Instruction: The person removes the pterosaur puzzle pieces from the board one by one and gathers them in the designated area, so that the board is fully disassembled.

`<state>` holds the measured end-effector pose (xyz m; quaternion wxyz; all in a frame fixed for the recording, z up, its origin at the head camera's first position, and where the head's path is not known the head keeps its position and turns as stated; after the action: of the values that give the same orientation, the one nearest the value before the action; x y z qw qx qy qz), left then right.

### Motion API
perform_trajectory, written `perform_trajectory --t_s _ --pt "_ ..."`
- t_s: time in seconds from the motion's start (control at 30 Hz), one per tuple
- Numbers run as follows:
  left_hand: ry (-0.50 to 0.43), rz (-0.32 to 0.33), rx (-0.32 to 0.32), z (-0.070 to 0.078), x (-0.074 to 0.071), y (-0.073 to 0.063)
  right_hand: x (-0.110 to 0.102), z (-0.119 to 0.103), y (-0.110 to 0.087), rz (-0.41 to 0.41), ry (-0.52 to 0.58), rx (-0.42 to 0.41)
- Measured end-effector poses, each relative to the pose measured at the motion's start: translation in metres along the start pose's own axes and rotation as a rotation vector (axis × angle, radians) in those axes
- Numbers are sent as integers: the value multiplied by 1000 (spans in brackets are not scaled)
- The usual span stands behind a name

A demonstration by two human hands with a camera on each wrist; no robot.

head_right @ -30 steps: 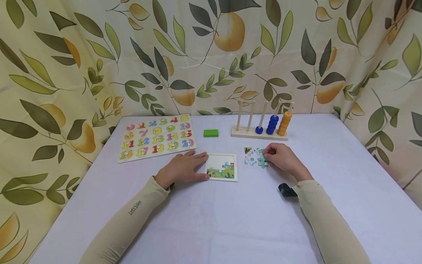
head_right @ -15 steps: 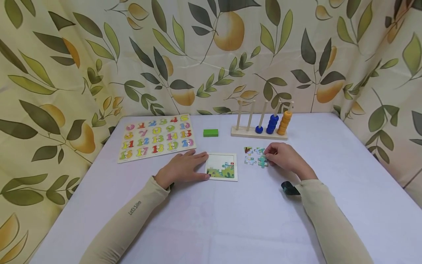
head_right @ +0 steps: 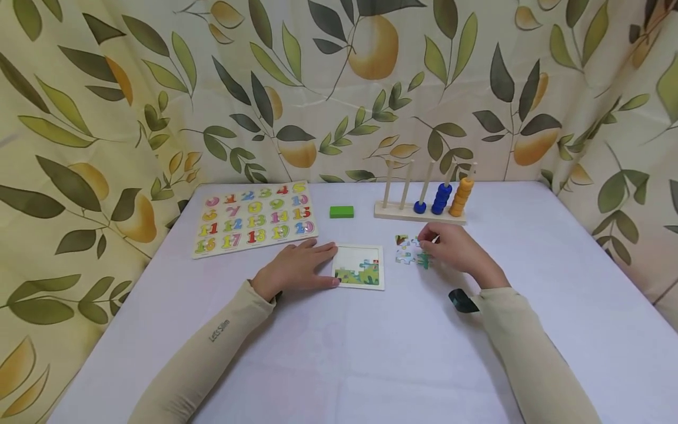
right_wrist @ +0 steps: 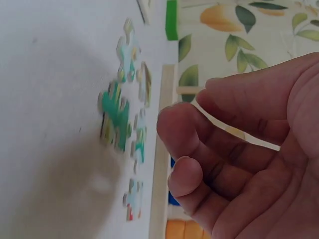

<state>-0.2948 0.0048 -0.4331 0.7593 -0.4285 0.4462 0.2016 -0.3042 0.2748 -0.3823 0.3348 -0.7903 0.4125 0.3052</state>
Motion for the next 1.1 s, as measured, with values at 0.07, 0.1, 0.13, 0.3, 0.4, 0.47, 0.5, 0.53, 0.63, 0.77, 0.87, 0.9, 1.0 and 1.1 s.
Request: perform_trajectory --t_s 0.07,0.1,0.13,0.3,0.4,0.47,0.5,0.53,0.63,0.77,0.87,0.9,1.0,1.1 --pt "-8 -8 -5 0 0 2 1 -8 2 3 1 -22" --pt "-8 -13 -7 -1 1 3 2 -11 3 2 3 -30" --pt "-10 -18 -8 0 1 3 3 -14 4 0 7 -34" --pt "-13 -28 -3 2 2 5 8 -27 9 -16 17 -64" --pt "-13 -22 -5 2 0 4 11 -39 13 -23 7 -107" --pt "-8 -19 -10 1 0 3 13 -47 16 -31 4 -132" --pt "-6 -17 -12 1 0 3 14 -50 18 -34 5 -143" --pt "-4 -17 -14 0 0 3 15 -53 20 -37 4 -151" --pt "-2 -18 -16 -1 1 3 20 -61 24 -55 2 -169" --pt "-9 -20 -17 -1 2 4 30 -64 30 -104 9 -159" --pt "-8 -20 -18 -1 3 4 38 -66 35 -153 0 -153" --pt "-5 -20 -18 -2 3 4 41 -66 36 -168 -6 -153" --pt "-5 -22 -19 -1 2 3 48 -68 41 -198 -38 -164" --pt "-3 -28 -21 -1 1 3 53 -67 44 -205 -56 -165"
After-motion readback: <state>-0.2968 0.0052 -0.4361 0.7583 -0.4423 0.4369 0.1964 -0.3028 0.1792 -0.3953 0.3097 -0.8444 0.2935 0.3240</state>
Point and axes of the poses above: each hand's wrist, its own y-axis towards the middle knuckle, its own x-axis out of the palm, z = x × y, the point moved 10 cm from there along y, towards the middle knuckle, and after that the axes turned 15 degrees about -z, right-handed, at the moved point
